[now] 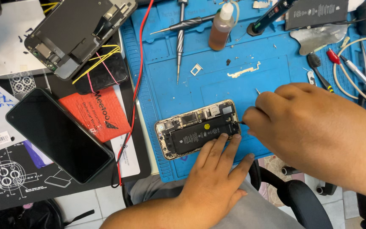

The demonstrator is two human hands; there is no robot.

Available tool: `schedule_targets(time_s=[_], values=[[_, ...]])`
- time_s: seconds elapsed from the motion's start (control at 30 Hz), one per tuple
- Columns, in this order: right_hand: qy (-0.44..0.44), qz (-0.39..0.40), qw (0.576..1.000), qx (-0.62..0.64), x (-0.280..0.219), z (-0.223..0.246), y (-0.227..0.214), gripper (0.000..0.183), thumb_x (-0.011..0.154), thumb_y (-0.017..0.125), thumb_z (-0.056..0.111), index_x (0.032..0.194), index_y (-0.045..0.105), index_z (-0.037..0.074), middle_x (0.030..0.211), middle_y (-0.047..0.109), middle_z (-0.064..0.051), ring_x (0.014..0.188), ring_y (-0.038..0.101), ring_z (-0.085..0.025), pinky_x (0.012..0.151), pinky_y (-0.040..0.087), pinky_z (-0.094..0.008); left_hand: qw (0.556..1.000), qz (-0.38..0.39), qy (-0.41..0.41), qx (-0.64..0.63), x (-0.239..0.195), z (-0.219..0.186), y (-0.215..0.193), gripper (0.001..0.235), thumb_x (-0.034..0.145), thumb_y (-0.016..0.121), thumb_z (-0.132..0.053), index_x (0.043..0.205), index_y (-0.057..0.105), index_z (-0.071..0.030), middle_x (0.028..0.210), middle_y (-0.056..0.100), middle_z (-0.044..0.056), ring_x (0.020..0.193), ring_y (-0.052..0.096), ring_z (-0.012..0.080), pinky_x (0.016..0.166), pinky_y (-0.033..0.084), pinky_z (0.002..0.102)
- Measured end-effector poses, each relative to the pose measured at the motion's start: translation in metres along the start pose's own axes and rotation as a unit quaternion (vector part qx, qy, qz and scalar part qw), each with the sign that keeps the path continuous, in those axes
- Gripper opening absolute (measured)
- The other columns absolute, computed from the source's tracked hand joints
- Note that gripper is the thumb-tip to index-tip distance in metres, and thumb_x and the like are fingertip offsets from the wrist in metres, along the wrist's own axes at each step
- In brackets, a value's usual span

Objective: The person uses a screwdriver to remove screws from the internal frame of a disassembled smartphone. They then use tweezers to lift and remove a small metal bracket from the device.

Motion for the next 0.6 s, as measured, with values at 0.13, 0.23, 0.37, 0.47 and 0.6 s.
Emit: schedule_targets(time_s=[0.13,0.23,0.37,0.47,0.6], values=[[0.039,-0.05,0.998,-0.012,-0.004,0.0,0.002,0.043,0.066,0.073,0.024,0.108,0.067,0.021,0.084,0.061,-0.002,0.085,0.069,-0.025,0.073,0.055,-0.039,1.0,-0.004,0.0,-0.001,0.0,-0.001,-0.002,0.074,0.077,0.083,-0.034,0.141,0.06,-0.004,0.157,0.039,0.031,0.148,0.036,0.0491,0.123,0.026,0.059],[0.013,-0.105,0.994,-0.007,-0.014,0.001,0.004,0.045,0.063,0.073,0.025,0.107,0.07,0.019,0.084,0.063,-0.002,0.078,0.069,-0.025,0.07,0.054,-0.04,1.0,-0.004,0.004,-0.007,0.0,-0.001,-0.003,0.075,0.077,0.083,-0.034,0.141,0.059,-0.004,0.157,0.038,0.031,0.147,0.036,0.0499,0.122,0.025,0.059],[0.072,-0.236,0.963,0.109,-0.045,-0.005,0.009,0.03,0.073,0.08,0.022,0.1,0.075,0.01,0.079,0.069,-0.005,0.068,0.065,-0.027,0.063,0.05,-0.043,1.0,0.004,0.012,-0.01,0.0,0.0,-0.005,0.076,0.077,0.082,-0.035,0.143,0.058,-0.005,0.157,0.037,0.032,0.148,0.034,0.0509,0.123,0.024,0.06],[0.188,-0.271,0.925,0.188,-0.067,-0.022,0.028,0.027,0.078,0.079,0.01,0.104,0.074,0.003,0.083,0.071,-0.01,0.067,0.066,-0.024,0.062,0.051,-0.037,0.999,0.01,0.024,-0.031,-0.001,0.0,-0.008,0.076,0.078,0.082,-0.036,0.143,0.059,-0.006,0.157,0.036,0.035,0.147,0.033,0.0534,0.121,0.024,0.061],[0.301,-0.358,0.853,0.233,-0.079,-0.016,0.063,0.016,0.098,0.075,0.002,0.114,0.074,-0.002,0.091,0.07,-0.014,0.074,0.066,-0.023,0.07,0.051,-0.03,0.996,-0.025,0.046,-0.07,-0.004,0.001,-0.02,0.066,0.083,0.082,-0.038,0.139,0.062,-0.007,0.152,0.044,0.032,0.145,0.039,0.052,0.121,0.03,0.063]])
Point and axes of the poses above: each hand's wrist, its own x-axis towards the middle knuckle, its own y-axis out of the palm, z = x × y, the point moved 4 cm from there along x, towards the middle knuckle
